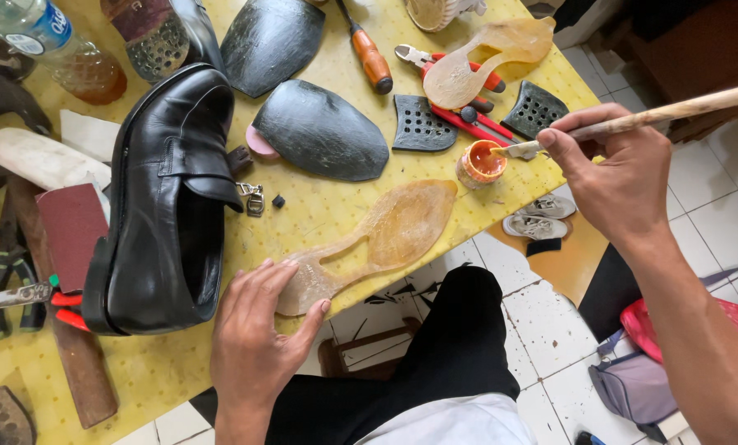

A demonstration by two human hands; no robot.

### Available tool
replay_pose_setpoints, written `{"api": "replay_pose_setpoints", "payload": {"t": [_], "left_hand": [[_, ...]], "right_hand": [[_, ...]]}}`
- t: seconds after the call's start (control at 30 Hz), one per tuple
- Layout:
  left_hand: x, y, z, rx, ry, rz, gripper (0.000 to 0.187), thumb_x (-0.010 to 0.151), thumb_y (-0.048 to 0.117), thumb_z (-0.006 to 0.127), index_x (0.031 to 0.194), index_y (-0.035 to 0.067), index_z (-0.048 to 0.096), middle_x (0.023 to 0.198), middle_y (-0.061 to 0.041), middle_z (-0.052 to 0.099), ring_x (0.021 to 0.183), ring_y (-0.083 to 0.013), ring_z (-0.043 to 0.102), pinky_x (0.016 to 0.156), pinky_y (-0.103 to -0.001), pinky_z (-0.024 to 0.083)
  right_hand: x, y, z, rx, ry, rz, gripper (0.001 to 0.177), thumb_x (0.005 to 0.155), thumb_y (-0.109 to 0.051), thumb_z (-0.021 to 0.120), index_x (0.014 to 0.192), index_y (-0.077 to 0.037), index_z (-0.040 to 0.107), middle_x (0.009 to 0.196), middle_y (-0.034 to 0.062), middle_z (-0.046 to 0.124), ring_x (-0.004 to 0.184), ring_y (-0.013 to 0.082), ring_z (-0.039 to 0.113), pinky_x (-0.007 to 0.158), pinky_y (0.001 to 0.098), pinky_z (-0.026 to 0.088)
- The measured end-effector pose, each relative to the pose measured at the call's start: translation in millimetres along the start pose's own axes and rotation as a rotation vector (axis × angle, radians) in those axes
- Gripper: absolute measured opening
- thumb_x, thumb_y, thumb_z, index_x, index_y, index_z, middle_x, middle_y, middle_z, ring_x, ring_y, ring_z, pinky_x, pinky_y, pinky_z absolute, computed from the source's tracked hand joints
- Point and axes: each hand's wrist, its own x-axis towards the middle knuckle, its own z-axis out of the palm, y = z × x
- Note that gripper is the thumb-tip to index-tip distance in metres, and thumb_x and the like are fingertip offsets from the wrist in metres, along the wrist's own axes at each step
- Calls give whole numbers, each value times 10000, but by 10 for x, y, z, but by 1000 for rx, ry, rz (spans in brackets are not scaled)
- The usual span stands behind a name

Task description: The person sands a shoe insole with sandpaper, then uses a brush to apply glue from a container onto the insole. The person handles the insole and a black shoe on a cluttered workbench.

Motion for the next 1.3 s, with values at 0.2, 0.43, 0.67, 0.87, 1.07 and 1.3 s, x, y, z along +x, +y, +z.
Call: {"api": "replay_pose_setpoints", "payload": {"t": [0.2, 0.43, 0.67, 0.87, 1.07, 1.3], "left_hand": [[-4, -1, -6, -15, 4, -1, 489, 842, 297, 856, 1234, 59, 687, 1227, -87, 730, 1201, -277, 669, 1118, -449, 489], [-6, -11, 5, -13, 8, 8, 479, 848, 303, 851, 1220, 52, 684, 1218, -94, 728, 1198, -287, 666, 1116, -452, 483], [-29, -27, -6, -19, -12, 2, 508, 839, 326, 860, 1230, 55, 684, 1205, -96, 731, 1201, -280, 663, 1119, -444, 482], [-19, -19, 0, -1, -2, -14, 488, 841, 315, 852, 1226, 63, 690, 1223, -84, 728, 1198, -276, 664, 1124, -442, 478], [-3, -9, -4, -4, 4, -10, 500, 832, 308, 863, 1226, 56, 687, 1231, -90, 730, 1197, -275, 668, 1124, -451, 484], [-8, -3, -1, -19, -4, -4, 486, 847, 305, 855, 1227, 54, 683, 1226, -89, 729, 1206, -286, 665, 1118, -452, 481]], "right_hand": [[-264, -78, 25, 240, -216, 176, 111, 981, -98, 774, 984, 5, 733, 891, 91, 696, 656, 148, 608, 553, 227, 535], [-568, -314, 311, 411, -174, 66, 90, 935, -47, 764, 981, -14, 693, 934, 95, 767, 818, 123, 722, 736, 190, 573], [-747, -228, 476, 314, -242, -79, 127, 880, -70, 781, 989, -23, 736, 892, 69, 779, 671, 99, 685, 576, 191, 581], [-679, -189, 436, 223, -259, -12, 134, 894, -164, 783, 975, -63, 752, 769, 47, 761, 602, 105, 682, 507, 208, 585], [-552, -198, 383, 152, -189, 50, 65, 947, -120, 790, 929, -72, 749, 802, 6, 723, 656, 84, 613, 634, 224, 518], [-313, -205, 435, 308, -119, -60, 87, 994, 2, 767, 1048, -2, 699, 998, 98, 733, 788, 151, 685, 741, 227, 591]]}}
